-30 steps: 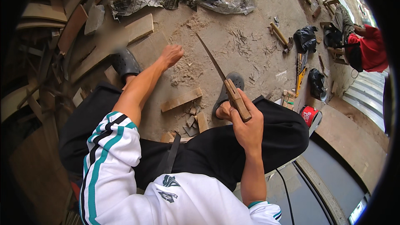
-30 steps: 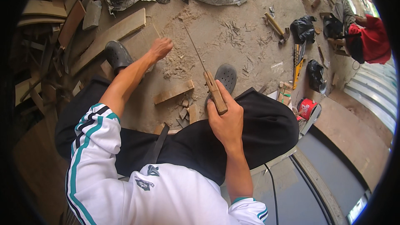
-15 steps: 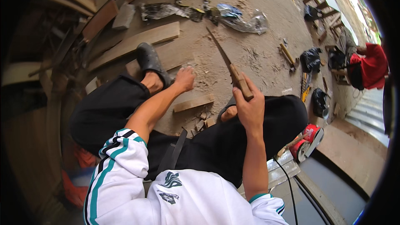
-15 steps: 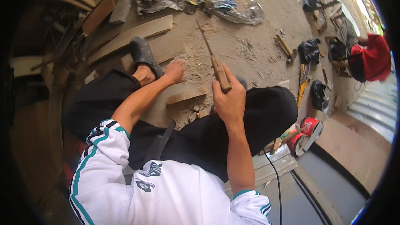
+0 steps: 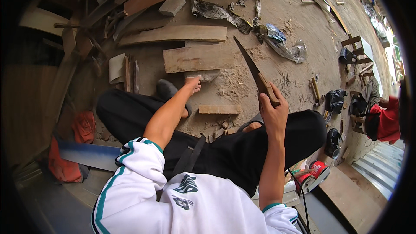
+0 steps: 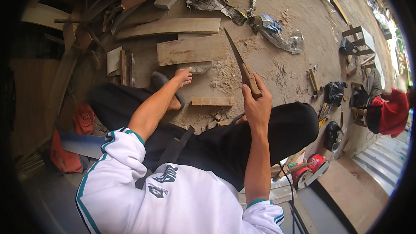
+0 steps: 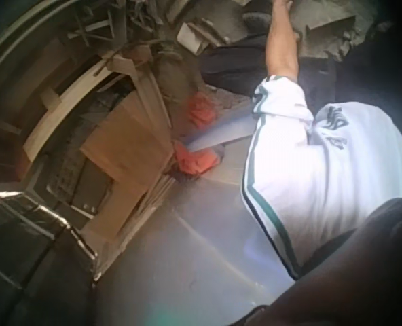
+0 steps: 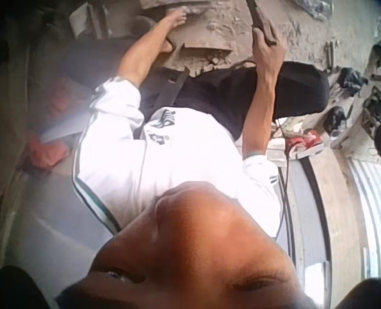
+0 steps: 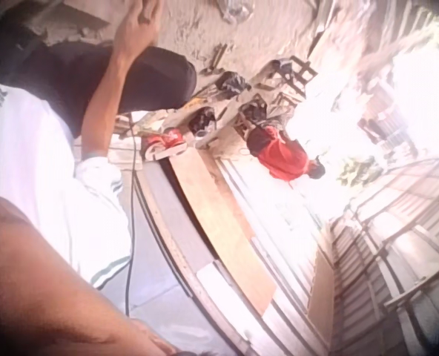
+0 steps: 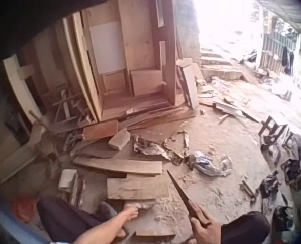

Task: The person sits on the floor and uses a hand saw to cut a rectangular piece of wood. They hold the wood steady with their left hand and saw with their right, then lift and inspect the cut piece.

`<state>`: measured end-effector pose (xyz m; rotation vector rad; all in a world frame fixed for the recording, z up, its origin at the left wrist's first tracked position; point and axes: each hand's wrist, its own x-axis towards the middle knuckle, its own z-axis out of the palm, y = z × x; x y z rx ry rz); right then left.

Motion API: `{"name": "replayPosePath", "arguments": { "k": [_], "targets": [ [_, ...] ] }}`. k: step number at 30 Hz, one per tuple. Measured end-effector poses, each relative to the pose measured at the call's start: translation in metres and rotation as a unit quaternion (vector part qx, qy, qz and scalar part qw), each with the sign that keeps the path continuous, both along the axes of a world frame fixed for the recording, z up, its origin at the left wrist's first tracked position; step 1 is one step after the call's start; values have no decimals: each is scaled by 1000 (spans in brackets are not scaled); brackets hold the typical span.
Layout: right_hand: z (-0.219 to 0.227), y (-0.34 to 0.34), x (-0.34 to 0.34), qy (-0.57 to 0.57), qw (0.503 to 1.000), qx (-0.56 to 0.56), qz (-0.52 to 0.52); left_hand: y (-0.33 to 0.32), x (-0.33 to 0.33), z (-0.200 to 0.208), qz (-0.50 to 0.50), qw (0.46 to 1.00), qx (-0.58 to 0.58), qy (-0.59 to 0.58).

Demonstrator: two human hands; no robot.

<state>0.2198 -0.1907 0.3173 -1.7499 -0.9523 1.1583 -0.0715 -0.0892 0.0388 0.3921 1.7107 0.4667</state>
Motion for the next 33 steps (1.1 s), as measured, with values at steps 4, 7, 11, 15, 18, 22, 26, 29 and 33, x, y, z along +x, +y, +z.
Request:
{"name": "replayPosePath", "arguments": {
  "k": [4, 7, 11, 15, 18, 22, 26, 29, 33],
  "targets": [
    [4, 8, 1, -4, 998, -65, -23, 6, -22, -35, 156, 988, 9, -19],
    [-23, 10, 5, -17, 998, -39, -39, 23, -46, -59, 251, 968, 14, -12],
    [-39, 14, 7, -32, 997, -37, -57, 45, -43, -69, 261, 964, -15, 56],
    [-49, 18, 3, 3, 997, -58, -58, 61, -63, -80, 319, 946, -55, 6],
    [-59, 23, 1, 21, 998, -26, -47, 58, -69, -88, 306, 951, -29, 17],
    [-59, 25, 0, 22, 998, -41, -50, 55, -51, -87, 324, 944, 14, 61],
    [-51, 29, -12, 43, 997, -41, -41, 62, -58, -84, 383, 918, 97, 33],
    [-59, 25, -5, 5, 999, -25, -44, 78, -30, -56, 441, 882, 155, -53],
    [-72, 24, -2, -9, 998, -23, -54, 78, -30, -19, 447, 879, 165, -19]
  ]
}}
